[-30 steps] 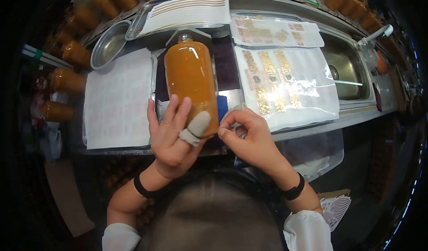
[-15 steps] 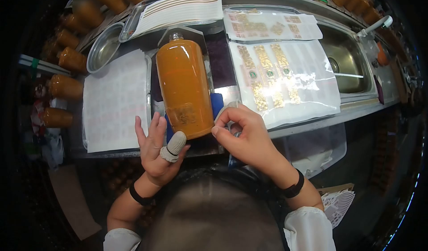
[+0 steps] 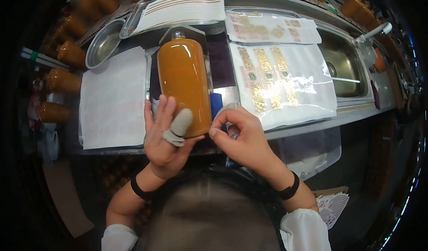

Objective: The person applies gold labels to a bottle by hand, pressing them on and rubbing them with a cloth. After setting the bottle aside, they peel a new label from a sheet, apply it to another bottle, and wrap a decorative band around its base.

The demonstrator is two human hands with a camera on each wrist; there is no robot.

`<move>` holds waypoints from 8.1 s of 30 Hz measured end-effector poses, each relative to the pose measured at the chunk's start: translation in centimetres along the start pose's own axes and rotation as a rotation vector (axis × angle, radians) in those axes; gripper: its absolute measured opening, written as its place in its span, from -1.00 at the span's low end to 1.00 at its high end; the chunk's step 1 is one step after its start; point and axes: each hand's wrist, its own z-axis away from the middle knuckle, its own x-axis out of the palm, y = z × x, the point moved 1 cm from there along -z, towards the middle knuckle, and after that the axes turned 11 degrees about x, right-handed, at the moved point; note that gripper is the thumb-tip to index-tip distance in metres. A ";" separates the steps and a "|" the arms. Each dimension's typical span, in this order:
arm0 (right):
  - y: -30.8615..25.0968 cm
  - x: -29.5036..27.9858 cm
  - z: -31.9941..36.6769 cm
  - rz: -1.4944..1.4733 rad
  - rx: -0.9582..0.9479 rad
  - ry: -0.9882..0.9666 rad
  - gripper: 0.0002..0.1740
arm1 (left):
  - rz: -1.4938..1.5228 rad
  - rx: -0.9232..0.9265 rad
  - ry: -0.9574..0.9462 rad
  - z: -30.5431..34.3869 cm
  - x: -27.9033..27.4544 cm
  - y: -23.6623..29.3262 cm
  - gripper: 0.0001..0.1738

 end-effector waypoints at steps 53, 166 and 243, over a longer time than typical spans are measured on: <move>-0.1 3.2 0.0 0.167 -0.300 0.255 -0.46 | -0.022 -0.047 -0.081 4.2 -1.6 0.3 -0.49; 1.4 -0.8 4.5 0.260 -0.328 0.178 -0.70 | -0.115 0.018 -0.132 -2.1 -0.5 0.5 0.21; -10.3 1.8 -1.4 -0.383 -0.047 -0.211 -0.91 | 1.357 -0.979 0.104 -8.4 -7.6 -1.9 -0.25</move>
